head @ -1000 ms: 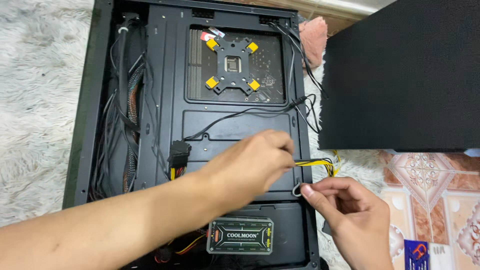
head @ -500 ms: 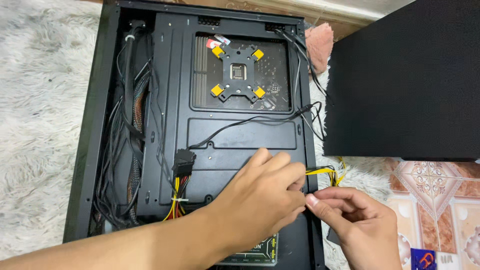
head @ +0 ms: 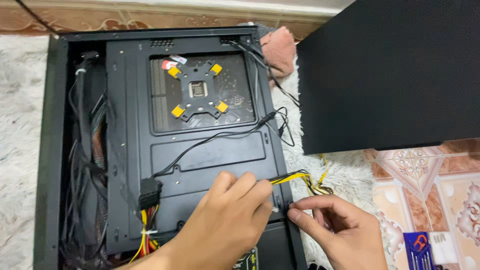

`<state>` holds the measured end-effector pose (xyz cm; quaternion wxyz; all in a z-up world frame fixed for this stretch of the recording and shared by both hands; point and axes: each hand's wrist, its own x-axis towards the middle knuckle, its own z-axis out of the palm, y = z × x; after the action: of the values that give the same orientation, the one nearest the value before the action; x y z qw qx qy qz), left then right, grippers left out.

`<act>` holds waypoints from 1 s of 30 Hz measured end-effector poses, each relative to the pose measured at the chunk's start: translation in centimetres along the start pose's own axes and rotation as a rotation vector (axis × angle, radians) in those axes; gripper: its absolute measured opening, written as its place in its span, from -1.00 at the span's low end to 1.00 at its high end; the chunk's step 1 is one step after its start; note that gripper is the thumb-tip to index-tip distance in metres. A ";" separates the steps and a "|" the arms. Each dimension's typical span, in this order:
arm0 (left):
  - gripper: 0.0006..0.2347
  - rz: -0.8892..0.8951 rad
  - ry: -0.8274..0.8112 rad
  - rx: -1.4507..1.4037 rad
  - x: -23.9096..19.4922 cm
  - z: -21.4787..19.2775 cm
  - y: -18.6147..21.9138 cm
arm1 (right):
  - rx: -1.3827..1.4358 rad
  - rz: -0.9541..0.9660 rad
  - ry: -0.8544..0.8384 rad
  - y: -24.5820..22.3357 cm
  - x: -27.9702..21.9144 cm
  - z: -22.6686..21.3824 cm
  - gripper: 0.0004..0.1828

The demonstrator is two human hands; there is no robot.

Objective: The person organizes and secures power supply cables inside a computer case using zip ties. They route the cables along the back panel and tighten the ties to keep the wiring neat.

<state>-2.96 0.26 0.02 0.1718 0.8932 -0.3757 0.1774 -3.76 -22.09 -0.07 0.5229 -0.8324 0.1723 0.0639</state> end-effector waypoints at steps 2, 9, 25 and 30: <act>-0.90 -0.024 0.009 0.005 0.1 0.7 0.2 | 0.011 -0.024 0.002 0.6 0.3 -0.4 -0.89; -0.92 -0.128 -0.119 0.140 1.5 0.8 1.0 | 0.020 -0.042 -0.009 1.5 0.6 -1.2 -0.94; -0.74 -0.227 -0.239 0.002 1.7 -0.1 1.1 | 0.066 0.031 -0.058 1.9 0.2 -1.2 -0.88; -0.85 -0.282 -0.073 -0.286 1.6 0.0 0.8 | 0.096 0.044 -0.075 1.4 0.0 -1.2 -0.88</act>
<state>-2.52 -1.25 0.82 0.3063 0.9093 -0.2743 0.0641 -4.30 -23.68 -0.76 0.5668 -0.7994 0.1736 0.0981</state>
